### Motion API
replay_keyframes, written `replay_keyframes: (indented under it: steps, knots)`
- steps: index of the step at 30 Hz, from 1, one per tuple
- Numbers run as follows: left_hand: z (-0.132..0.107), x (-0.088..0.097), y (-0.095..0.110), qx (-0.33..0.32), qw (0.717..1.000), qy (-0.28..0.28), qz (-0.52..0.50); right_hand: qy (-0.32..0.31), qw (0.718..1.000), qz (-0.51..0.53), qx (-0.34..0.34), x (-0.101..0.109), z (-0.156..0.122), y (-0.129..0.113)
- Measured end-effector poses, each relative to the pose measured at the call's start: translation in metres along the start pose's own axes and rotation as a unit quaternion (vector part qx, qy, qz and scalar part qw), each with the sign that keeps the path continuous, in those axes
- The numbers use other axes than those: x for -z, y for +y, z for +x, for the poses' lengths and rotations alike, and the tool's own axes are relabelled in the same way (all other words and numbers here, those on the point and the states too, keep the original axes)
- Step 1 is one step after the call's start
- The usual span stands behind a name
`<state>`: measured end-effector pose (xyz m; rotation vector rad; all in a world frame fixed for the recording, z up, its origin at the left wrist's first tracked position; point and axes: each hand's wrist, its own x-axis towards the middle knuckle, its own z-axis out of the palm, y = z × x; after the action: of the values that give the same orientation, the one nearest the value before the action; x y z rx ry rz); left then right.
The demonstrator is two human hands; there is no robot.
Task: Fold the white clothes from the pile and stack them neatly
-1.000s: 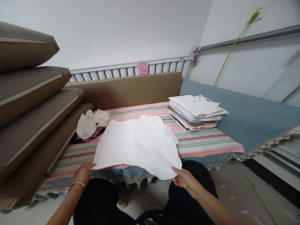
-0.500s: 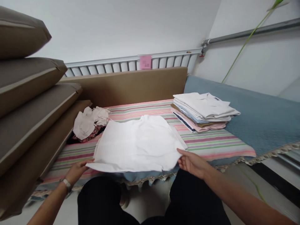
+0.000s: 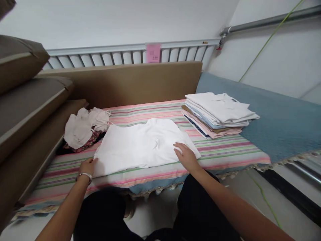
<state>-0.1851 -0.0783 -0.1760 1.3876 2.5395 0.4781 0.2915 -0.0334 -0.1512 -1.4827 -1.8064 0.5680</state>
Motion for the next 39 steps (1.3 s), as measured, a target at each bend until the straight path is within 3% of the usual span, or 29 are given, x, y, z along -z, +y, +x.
replay_keyframes:
  steps: [2,4,7,10,12,14,16,17,19,20,24,27,30,34,39]
  knots:
    - [-0.007,-0.002,0.004,0.012,1.000,-0.002,0.017,-0.028,0.990,-0.130,0.055,-0.001,-0.011,0.015]
    - [-0.013,-0.005,0.008,0.022,0.998,-0.012,0.063,-0.058,0.974,-0.215,0.051,-0.003,-0.018,0.029]
    - [-0.016,-0.010,0.012,0.032,0.991,-0.041,0.127,-0.067,0.961,-0.263,0.047,-0.009,-0.023,0.044]
    - [-0.015,-0.010,0.013,0.036,0.990,-0.052,0.125,-0.062,0.961,-0.265,0.053,-0.012,-0.023,0.049]
    - [-0.017,-0.006,0.014,0.044,0.994,-0.014,0.099,-0.062,0.961,-0.263,0.057,-0.013,-0.023,0.050]
    - [-0.024,-0.002,0.021,0.020,0.994,0.079,0.073,-0.058,0.962,-0.261,0.061,-0.014,-0.023,0.051]
    - [-0.036,-0.003,0.037,-0.063,0.983,0.162,0.052,-0.054,0.963,-0.256,0.065,-0.015,-0.023,0.052]
    - [-0.045,-0.006,0.049,-0.115,0.977,0.176,0.046,-0.053,0.963,-0.255,0.067,-0.015,-0.023,0.053]
    - [-0.066,-0.021,0.077,-0.213,0.970,0.111,0.041,-0.053,0.962,-0.260,0.071,-0.017,-0.024,0.056]
    - [-0.076,-0.032,0.091,-0.227,0.970,0.066,0.049,-0.053,0.960,-0.266,0.075,-0.018,-0.024,0.058]
    - [-0.103,-0.072,0.130,-0.206,0.977,-0.020,0.055,-0.042,0.946,-0.308,0.093,-0.025,-0.023,0.071]
    - [-0.102,-0.082,0.125,-0.171,0.983,-0.033,0.056,-0.022,0.933,-0.341,0.116,-0.030,-0.021,0.083]
    - [-0.093,-0.074,0.100,-0.137,0.988,-0.016,0.070,-0.006,0.924,-0.354,0.143,-0.032,-0.021,0.091]
    - [-0.083,-0.061,0.071,-0.040,0.994,0.038,0.094,-0.003,0.920,-0.358,0.163,-0.033,-0.022,0.095]
    - [-0.079,-0.058,0.063,-0.017,0.991,0.061,0.118,-0.007,0.928,-0.346,0.138,-0.032,-0.022,0.087]
